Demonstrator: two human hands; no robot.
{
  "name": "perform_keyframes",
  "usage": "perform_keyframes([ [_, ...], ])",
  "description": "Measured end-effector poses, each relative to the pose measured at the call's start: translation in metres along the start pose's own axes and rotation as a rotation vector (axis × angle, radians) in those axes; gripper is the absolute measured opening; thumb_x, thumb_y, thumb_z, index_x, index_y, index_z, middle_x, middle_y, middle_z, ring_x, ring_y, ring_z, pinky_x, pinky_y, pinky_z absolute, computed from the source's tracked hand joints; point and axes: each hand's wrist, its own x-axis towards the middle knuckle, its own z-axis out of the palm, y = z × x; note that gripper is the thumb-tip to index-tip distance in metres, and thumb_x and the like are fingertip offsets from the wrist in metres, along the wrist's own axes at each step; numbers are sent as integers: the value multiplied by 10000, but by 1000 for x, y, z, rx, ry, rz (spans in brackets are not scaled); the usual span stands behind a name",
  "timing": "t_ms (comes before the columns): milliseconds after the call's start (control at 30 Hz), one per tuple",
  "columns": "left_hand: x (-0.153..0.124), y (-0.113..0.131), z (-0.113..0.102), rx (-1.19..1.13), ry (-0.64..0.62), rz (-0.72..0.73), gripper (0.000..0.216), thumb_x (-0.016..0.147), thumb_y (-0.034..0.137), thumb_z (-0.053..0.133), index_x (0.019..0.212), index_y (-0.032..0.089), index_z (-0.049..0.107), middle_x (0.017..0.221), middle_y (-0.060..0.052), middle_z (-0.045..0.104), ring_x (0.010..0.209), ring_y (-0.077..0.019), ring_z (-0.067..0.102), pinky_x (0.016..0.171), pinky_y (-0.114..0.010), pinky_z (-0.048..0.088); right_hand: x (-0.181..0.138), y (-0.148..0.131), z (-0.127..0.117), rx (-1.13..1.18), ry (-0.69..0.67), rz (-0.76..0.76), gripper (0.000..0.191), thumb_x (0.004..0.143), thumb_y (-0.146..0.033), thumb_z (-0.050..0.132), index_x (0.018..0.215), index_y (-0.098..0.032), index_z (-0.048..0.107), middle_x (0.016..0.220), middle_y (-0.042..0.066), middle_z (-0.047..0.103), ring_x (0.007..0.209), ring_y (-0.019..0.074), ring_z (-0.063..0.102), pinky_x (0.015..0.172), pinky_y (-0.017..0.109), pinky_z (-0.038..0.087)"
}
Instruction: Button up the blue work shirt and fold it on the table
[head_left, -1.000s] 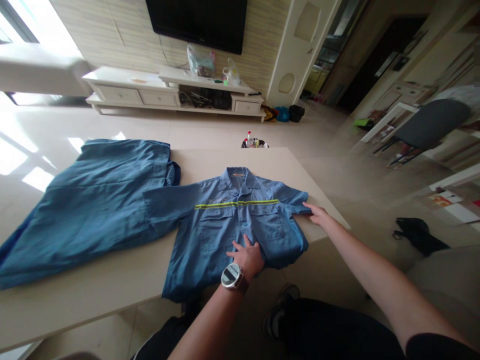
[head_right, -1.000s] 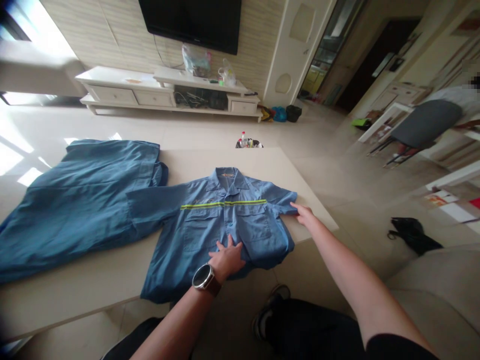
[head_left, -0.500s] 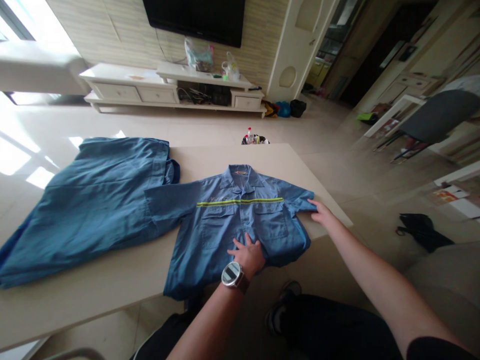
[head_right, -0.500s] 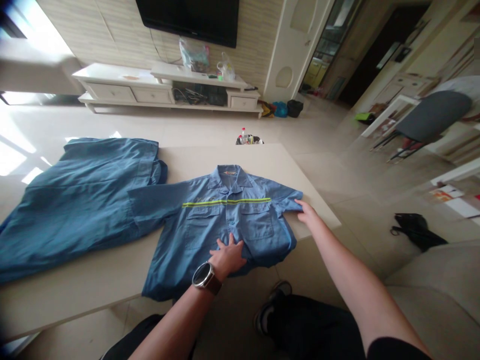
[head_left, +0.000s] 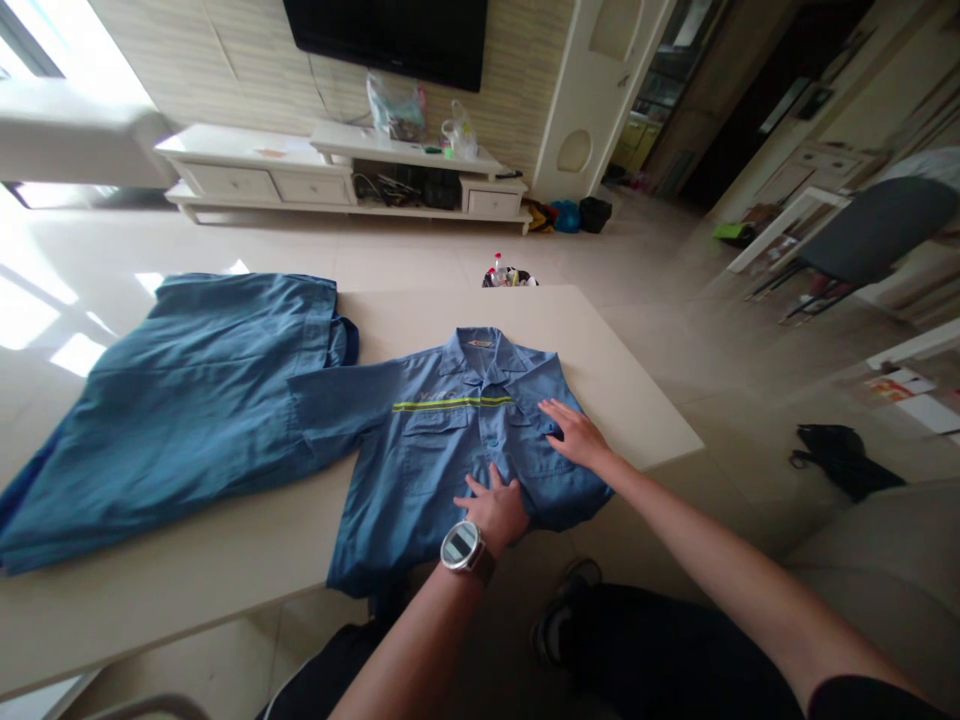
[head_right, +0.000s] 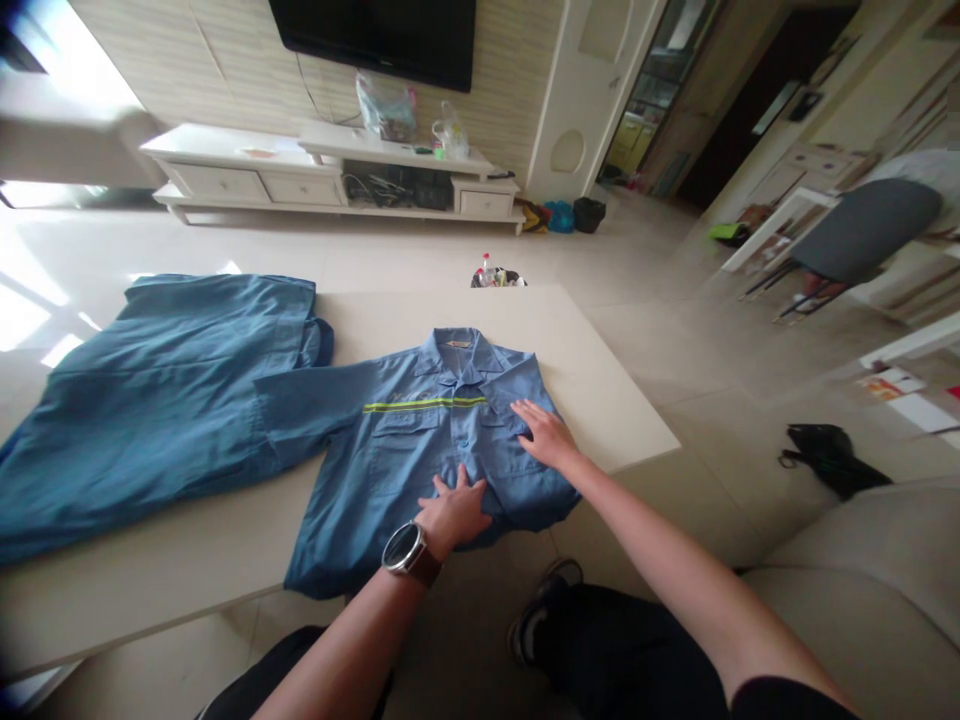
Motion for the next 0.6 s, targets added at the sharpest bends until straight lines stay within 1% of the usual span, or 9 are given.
perform_keyframes([
  [67,1,-1,1,-12,3,-3,606,891,384,567,1493,313,539,1749,-114,154,1514,-594,205,1053,-781,361,-6,7,6,-69,-14,17,696,862,-169,598,1549,-226,503,1584,81,501,1494,293,440,1211,533,414],
  [133,2,-2,1,-26,5,-4,615,884,389,579,1494,321,539,1751,-108,144,1519,-591,195,1056,-785,357,-12,19,9,-94,-11,31,703,845,-114,561,1537,-238,524,1569,72,520,1489,300,446,1200,547,421],
  [233,2,-3,1,-40,-11,-3,620,885,395,583,1499,319,535,1753,-105,138,1521,-589,191,1063,-777,360,-19,35,9,-61,54,37,745,812,-42,486,1525,-252,541,1528,46,568,1479,272,463,1203,516,426],
  [333,2,-2,0,-37,-11,1,601,888,397,580,1481,300,554,1751,-116,144,1513,-601,193,1056,-783,361,-27,44,9,-27,99,-10,776,816,-37,448,1557,-261,495,1553,32,542,1495,240,441,1218,483,414],
  [433,1,-1,0,-27,6,-4,575,886,399,585,1455,311,577,1749,-106,159,1512,-597,207,1046,-783,371,-34,47,11,-78,27,-36,770,843,-86,480,1584,-290,447,1605,32,474,1514,265,408,1220,512,392],
  [533,1,-2,0,-39,11,-3,579,876,393,600,1449,308,583,1745,-117,160,1510,-595,219,1044,-785,373,-40,50,13,-152,-37,-2,717,906,-208,529,1606,-296,402,1662,39,378,1557,315,317,1203,556,380],
  [600,2,-3,1,-46,17,3,583,874,392,601,1449,305,582,1745,-122,160,1508,-598,218,1040,-796,363,-43,53,14,-178,-55,10,688,944,-278,524,1615,-305,379,1682,39,337,1571,330,275,1185,564,387],
])
